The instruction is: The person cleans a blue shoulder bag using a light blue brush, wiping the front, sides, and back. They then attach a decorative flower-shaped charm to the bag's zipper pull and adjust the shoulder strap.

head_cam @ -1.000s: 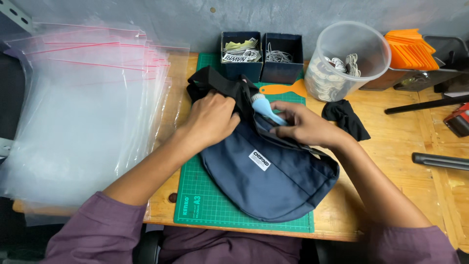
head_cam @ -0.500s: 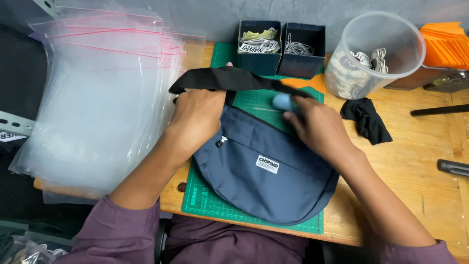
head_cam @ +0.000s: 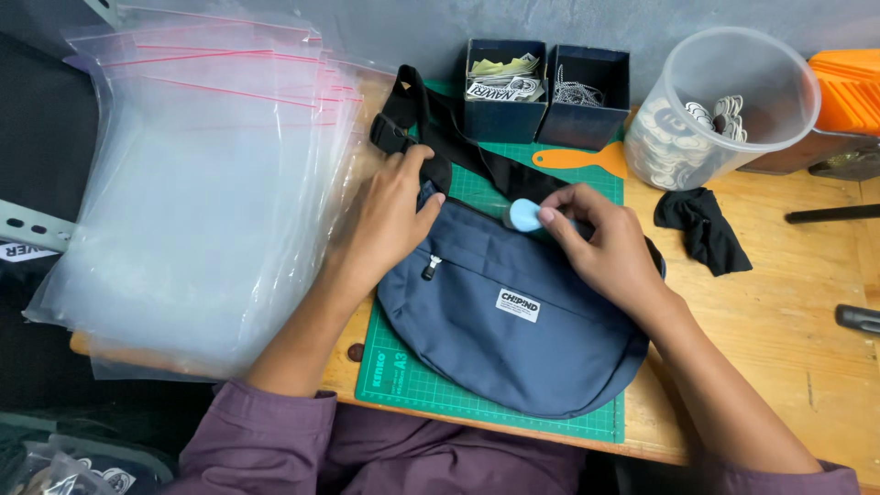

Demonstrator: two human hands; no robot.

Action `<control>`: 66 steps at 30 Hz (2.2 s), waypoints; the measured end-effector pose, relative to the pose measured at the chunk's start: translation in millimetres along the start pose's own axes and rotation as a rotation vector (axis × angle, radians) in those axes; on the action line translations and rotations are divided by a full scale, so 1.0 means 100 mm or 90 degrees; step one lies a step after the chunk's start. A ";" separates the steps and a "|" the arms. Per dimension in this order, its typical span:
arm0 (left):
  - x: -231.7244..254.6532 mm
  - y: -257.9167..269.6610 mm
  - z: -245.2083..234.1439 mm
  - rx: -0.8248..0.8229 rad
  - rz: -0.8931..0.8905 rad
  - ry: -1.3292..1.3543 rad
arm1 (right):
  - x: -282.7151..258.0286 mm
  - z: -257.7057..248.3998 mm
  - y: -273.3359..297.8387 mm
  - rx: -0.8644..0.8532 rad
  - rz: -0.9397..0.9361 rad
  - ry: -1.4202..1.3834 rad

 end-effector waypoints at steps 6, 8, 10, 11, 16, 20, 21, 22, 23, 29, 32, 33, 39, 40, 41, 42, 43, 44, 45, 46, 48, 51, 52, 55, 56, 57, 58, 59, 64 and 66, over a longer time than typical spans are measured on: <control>-0.36 -0.09 0.16 -0.050 -0.065 0.167 | 0.10 0.06 0.03 0.024 -0.055 0.084; -0.36 -0.02 0.12 -0.056 -0.083 0.187 | 0.09 0.04 0.03 0.025 -0.051 0.070; -0.36 0.03 0.14 -0.067 -0.105 0.207 | 0.10 0.02 0.05 0.021 -0.043 0.053; -0.36 0.04 0.17 -0.078 -0.120 0.266 | 0.06 0.00 0.06 0.028 -0.058 0.041; -0.40 0.03 0.22 -0.057 -0.138 0.463 | 0.05 -0.04 0.08 0.048 -0.072 0.014; -0.42 0.09 0.20 -0.020 -0.123 0.470 | 0.08 -0.02 0.09 0.043 -0.087 0.011; -0.38 0.09 0.16 -0.007 -0.102 0.444 | 0.09 -0.04 0.10 0.051 -0.093 0.003; -0.36 0.13 0.16 -0.009 -0.105 0.446 | 0.08 -0.03 0.12 0.048 -0.090 0.004; -0.32 0.13 0.11 0.008 -0.086 0.405 | 0.07 -0.03 0.11 0.054 -0.085 0.000; -0.21 0.11 0.03 0.042 -0.006 0.221 | 0.07 -0.04 0.09 0.063 -0.093 0.005; -0.21 0.16 0.09 0.055 0.030 0.171 | 0.12 0.01 0.13 0.043 -0.121 0.017; -0.16 0.16 0.06 0.064 0.062 0.158 | 0.12 -0.01 0.14 0.047 -0.136 0.022; -0.15 0.10 0.09 0.076 0.095 0.169 | 0.12 0.00 0.16 0.052 -0.107 0.013; -0.16 0.09 0.09 0.074 0.099 0.166 | 0.15 -0.02 0.12 0.057 -0.106 0.012; -0.17 0.07 0.10 0.074 0.095 0.167 | 0.20 -0.02 0.11 0.054 -0.096 0.011; -0.19 0.05 0.12 0.074 0.091 0.168 | 0.26 -0.02 0.10 0.051 -0.086 0.010; -0.18 0.05 0.11 0.067 0.097 0.168 | 0.28 -0.03 0.10 0.056 -0.079 0.010; -0.18 0.06 0.11 0.056 0.091 0.174 | 0.28 -0.04 0.10 0.058 -0.077 0.005; -0.20 0.06 0.08 0.051 0.083 0.179 | 0.27 -0.05 0.08 0.059 -0.079 0.002; -0.17 0.07 0.02 0.048 0.087 0.180 | 0.28 -0.04 0.11 0.062 -0.077 0.003; -0.21 0.07 -0.05 -0.006 0.035 0.199 | 0.24 -0.03 0.09 0.062 -0.089 -0.011; -0.07 0.26 -0.29 -0.086 -0.035 0.320 | 0.09 -0.04 0.12 0.074 -0.095 -0.035; -0.08 0.24 -0.30 -0.080 -0.032 0.323 | -0.01 -0.03 0.11 0.075 -0.100 -0.030; -0.09 0.23 -0.23 -0.111 -0.020 0.379 | -0.39 0.02 0.12 0.070 -0.121 -0.064; -0.09 0.22 -0.20 -0.108 -0.018 0.376 | -0.62 0.05 0.11 0.065 -0.162 -0.076; -0.08 0.21 -0.19 -0.106 -0.014 0.369 | -0.86 0.08 0.11 0.064 -0.202 -0.091; -0.02 0.24 -0.21 -0.105 -0.010 0.368 | -0.94 0.14 0.07 0.067 -0.203 -0.090; 0.04 0.26 -0.24 -0.111 -0.017 0.399 | -1.06 0.26 0.03 0.031 -0.225 -0.078; -0.18 0.26 -0.33 -0.082 -0.034 0.332 | -1.05 0.33 0.00 -0.126 -0.220 0.160; -0.21 0.24 -0.39 -0.072 -0.036 0.277 | -0.79 0.15 0.00 -0.179 -0.096 0.241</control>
Point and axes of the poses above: each hand's wrist, its own y-axis away from the middle knuckle, its own z-axis out of the palm, x = y × z, the point moved 9 cm from there along -y, towards the middle knuckle, and after that the axes turned 4 degrees about -z, right-handed, at the moved point
